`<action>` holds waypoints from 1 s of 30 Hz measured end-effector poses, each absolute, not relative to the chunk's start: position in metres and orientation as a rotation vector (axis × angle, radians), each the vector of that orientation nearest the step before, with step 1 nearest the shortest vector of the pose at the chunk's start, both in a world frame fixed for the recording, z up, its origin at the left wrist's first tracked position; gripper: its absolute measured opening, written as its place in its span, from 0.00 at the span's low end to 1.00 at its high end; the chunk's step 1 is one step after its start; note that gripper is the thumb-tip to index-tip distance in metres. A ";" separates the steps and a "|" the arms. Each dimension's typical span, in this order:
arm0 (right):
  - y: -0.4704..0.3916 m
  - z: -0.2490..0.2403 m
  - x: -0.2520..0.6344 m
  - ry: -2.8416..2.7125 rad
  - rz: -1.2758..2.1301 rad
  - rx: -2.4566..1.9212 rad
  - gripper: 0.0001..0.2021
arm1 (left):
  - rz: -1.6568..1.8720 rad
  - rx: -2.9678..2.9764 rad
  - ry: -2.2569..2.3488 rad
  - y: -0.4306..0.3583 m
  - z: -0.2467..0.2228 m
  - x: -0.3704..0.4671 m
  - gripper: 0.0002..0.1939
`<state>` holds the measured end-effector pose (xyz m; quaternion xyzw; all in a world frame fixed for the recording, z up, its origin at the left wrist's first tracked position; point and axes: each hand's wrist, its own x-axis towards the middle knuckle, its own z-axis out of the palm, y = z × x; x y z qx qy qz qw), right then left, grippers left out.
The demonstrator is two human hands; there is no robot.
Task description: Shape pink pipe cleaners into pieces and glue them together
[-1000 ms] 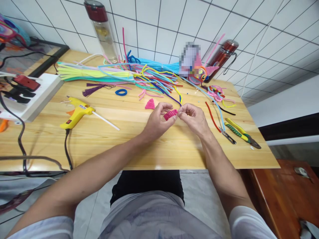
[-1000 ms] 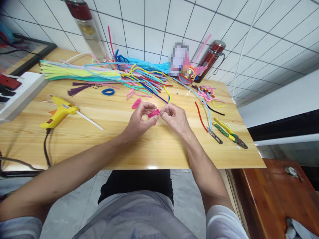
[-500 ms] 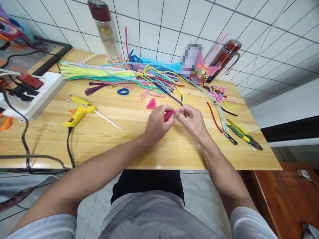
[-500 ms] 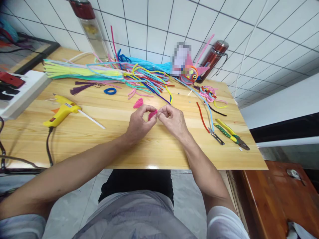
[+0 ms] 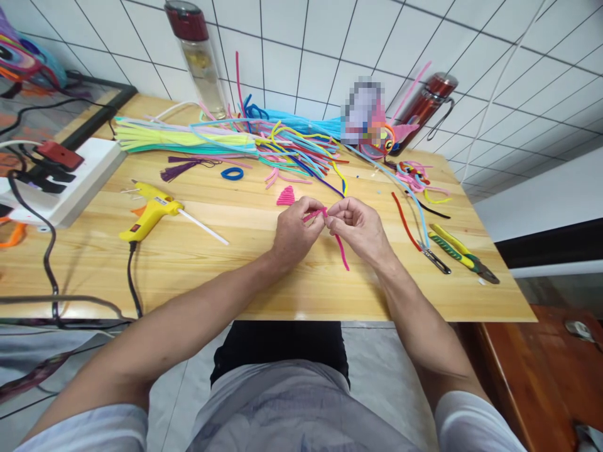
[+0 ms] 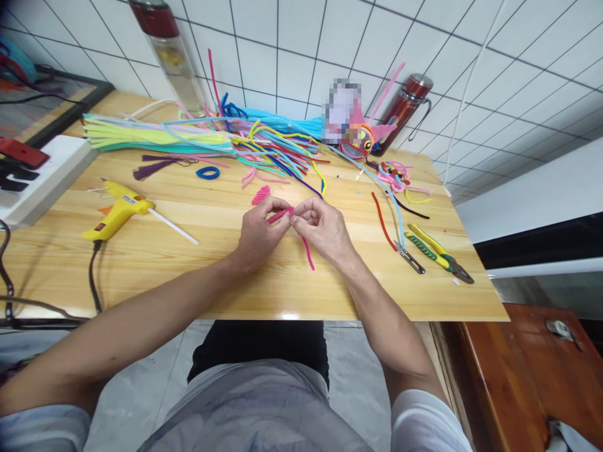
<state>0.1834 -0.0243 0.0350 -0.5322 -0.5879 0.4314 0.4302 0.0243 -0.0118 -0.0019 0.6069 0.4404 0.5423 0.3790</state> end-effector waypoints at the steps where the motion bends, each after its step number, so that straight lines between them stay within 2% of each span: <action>1: -0.024 0.035 0.183 -1.463 1.083 -1.325 0.15 | 1.387 1.557 1.127 -0.011 -0.002 0.024 0.04; 12: -0.016 0.028 0.187 -1.505 0.929 -1.329 0.08 | 1.370 1.431 1.006 -0.006 -0.010 0.026 0.01; 20: -0.015 0.026 0.190 -1.571 0.810 -1.356 0.04 | 1.276 1.217 0.837 -0.003 -0.009 0.027 0.09; 30: -0.018 0.029 0.192 -1.719 0.595 -1.366 0.03 | 1.225 1.147 0.800 -0.004 -0.005 0.027 0.13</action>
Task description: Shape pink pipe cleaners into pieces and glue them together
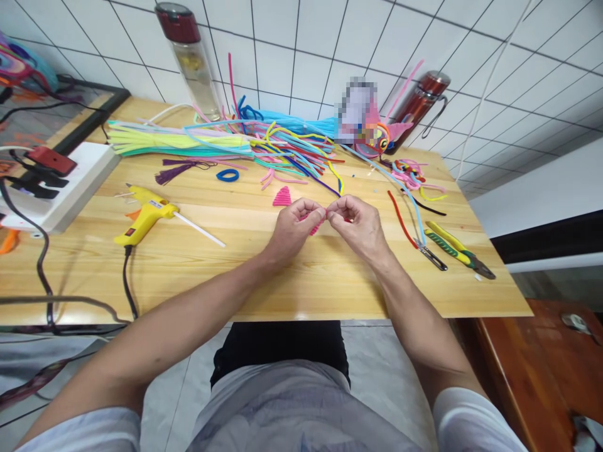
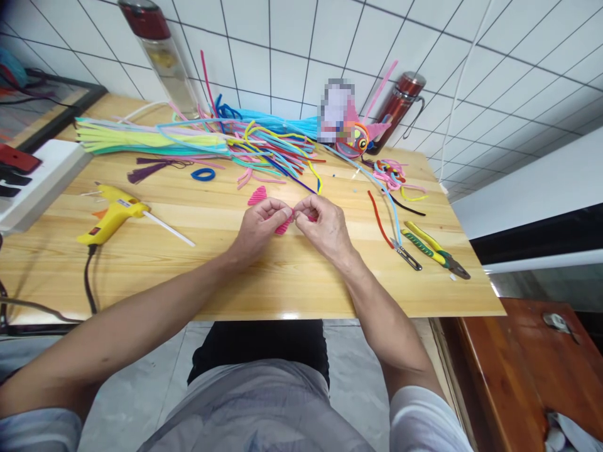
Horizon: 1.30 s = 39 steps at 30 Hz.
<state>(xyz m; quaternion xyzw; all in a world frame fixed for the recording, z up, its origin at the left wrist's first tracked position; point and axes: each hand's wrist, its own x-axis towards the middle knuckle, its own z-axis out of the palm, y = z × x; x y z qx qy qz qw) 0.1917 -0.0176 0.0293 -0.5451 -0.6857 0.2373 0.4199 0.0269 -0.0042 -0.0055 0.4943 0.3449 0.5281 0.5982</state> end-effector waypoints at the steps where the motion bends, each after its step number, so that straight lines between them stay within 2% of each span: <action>1: -0.018 0.030 0.192 -1.738 0.572 -1.371 0.03 | 1.222 1.143 0.795 -0.004 -0.005 0.027 0.12; 14: -0.013 0.027 0.200 -1.873 0.407 -1.388 0.04 | 1.136 1.119 0.791 0.001 -0.013 0.027 0.10; 25: -0.009 0.023 0.206 -2.083 0.347 -1.384 0.04 | 1.060 1.497 1.002 -0.001 -0.009 0.021 0.06; 39: -0.003 0.022 0.208 -2.183 0.307 -1.455 0.05 | 1.139 1.602 1.099 0.002 -0.008 0.021 0.03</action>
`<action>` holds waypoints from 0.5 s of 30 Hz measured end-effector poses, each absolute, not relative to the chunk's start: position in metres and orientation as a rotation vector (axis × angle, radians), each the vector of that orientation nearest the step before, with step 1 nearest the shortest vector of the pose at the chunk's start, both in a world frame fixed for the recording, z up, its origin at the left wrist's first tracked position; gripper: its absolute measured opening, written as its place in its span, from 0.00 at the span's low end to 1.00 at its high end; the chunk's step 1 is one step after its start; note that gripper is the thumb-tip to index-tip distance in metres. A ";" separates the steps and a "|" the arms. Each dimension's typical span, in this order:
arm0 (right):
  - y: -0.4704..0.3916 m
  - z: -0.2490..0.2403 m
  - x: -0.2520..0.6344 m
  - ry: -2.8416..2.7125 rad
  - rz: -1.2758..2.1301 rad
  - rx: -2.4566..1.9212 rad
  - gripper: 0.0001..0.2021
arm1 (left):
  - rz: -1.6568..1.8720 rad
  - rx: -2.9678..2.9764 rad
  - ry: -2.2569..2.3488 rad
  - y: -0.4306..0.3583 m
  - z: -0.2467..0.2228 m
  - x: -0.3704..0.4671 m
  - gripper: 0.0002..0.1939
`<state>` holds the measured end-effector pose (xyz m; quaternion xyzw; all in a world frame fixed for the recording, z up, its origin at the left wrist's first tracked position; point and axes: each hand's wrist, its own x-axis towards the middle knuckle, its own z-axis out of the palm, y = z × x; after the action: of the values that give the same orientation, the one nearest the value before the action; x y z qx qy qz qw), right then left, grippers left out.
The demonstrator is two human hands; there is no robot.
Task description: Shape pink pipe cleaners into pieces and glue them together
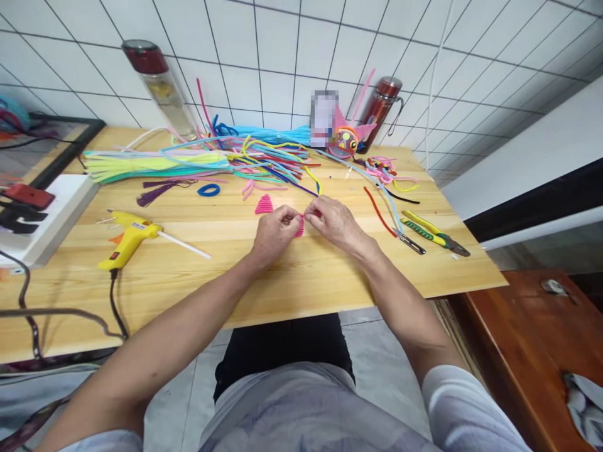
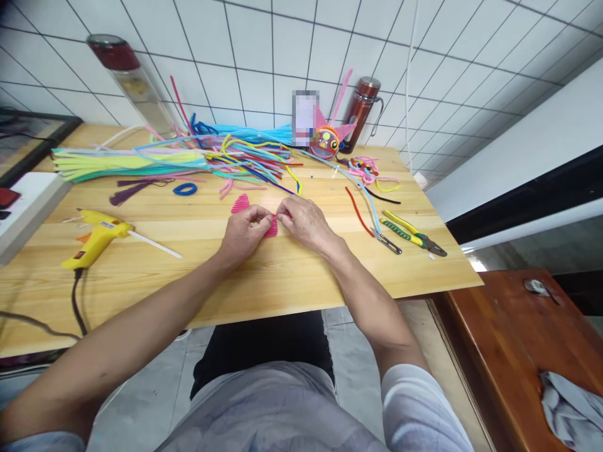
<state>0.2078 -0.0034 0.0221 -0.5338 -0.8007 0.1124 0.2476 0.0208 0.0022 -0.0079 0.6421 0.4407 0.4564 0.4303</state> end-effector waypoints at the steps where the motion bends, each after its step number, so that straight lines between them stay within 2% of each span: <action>1: -0.003 0.022 0.208 -2.188 0.299 -1.451 0.05 | 1.141 1.606 1.099 0.002 -0.007 0.021 0.04; 11: -0.012 0.032 0.193 -2.219 0.059 -1.609 0.05 | 1.201 1.704 1.098 0.005 -0.007 0.022 0.04; 15: -0.022 0.043 0.177 -2.268 -0.097 -1.744 0.08 | 1.217 1.734 1.106 0.005 -0.006 0.020 0.04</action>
<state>0.1772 -0.0221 0.0427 -0.6034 -0.7846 -0.0336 0.1387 0.0204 0.0050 -0.0059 0.6748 0.4305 0.4738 0.3673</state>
